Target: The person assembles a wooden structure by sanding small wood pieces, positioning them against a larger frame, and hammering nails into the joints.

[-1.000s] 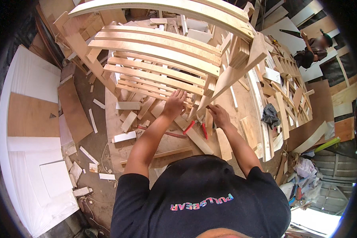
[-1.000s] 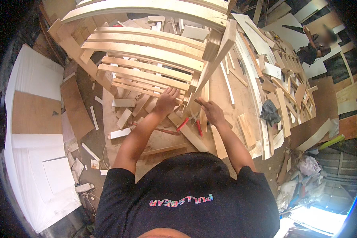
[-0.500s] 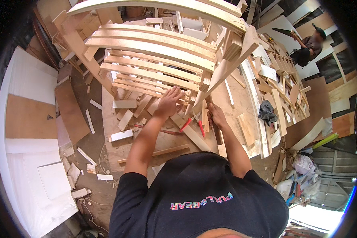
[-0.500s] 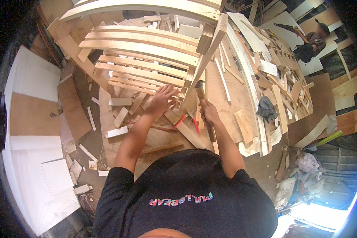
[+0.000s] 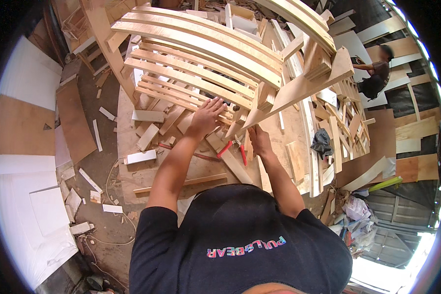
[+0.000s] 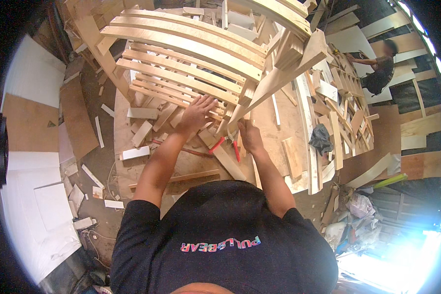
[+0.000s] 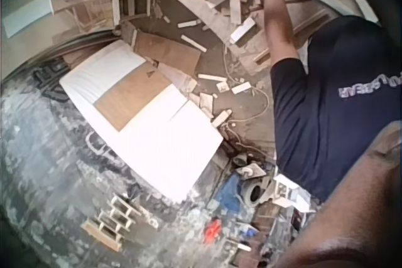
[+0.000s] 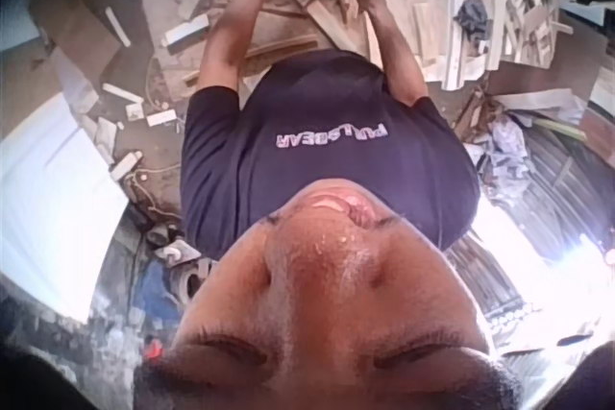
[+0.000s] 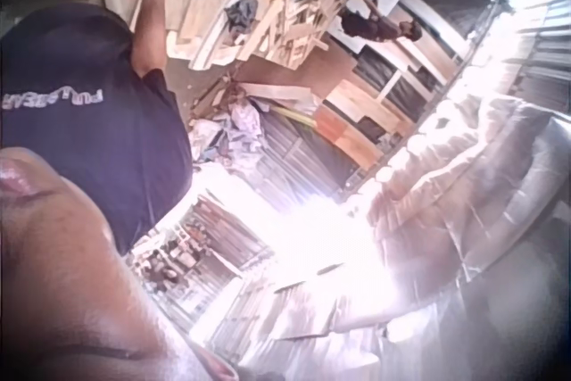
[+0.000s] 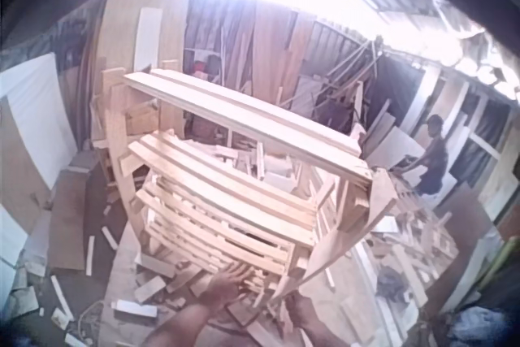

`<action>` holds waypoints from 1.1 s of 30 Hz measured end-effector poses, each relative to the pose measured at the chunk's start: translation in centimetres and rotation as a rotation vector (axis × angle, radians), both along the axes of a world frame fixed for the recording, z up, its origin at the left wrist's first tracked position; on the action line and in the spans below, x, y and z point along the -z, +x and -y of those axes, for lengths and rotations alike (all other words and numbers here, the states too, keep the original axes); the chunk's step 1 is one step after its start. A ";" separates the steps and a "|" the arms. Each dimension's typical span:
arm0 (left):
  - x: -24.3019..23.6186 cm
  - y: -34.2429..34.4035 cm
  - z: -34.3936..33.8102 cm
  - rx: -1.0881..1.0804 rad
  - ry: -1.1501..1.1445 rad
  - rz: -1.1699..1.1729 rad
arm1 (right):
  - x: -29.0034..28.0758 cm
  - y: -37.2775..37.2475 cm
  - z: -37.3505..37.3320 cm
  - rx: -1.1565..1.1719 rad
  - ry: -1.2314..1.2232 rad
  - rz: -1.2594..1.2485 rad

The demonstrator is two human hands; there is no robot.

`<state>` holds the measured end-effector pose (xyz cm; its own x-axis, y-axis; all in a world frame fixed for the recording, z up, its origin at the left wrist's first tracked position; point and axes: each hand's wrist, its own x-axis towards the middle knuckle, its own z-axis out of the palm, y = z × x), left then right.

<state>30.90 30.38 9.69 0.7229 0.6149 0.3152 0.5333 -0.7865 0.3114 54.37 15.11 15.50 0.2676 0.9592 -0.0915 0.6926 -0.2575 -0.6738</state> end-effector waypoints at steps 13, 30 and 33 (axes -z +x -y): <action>0.9 0.1 0.3 -0.015 -0.009 0.050 | 1.3 -0.9 1.8 -0.029 0.048 0.129; -2.4 -5.0 -4.9 0.043 -0.128 -0.045 | -5.5 -9.9 15.0 0.223 -0.549 -0.484; -2.4 -9.1 -7.1 0.055 -0.046 -0.038 | -8.1 -17.4 13.2 0.245 -0.345 -0.803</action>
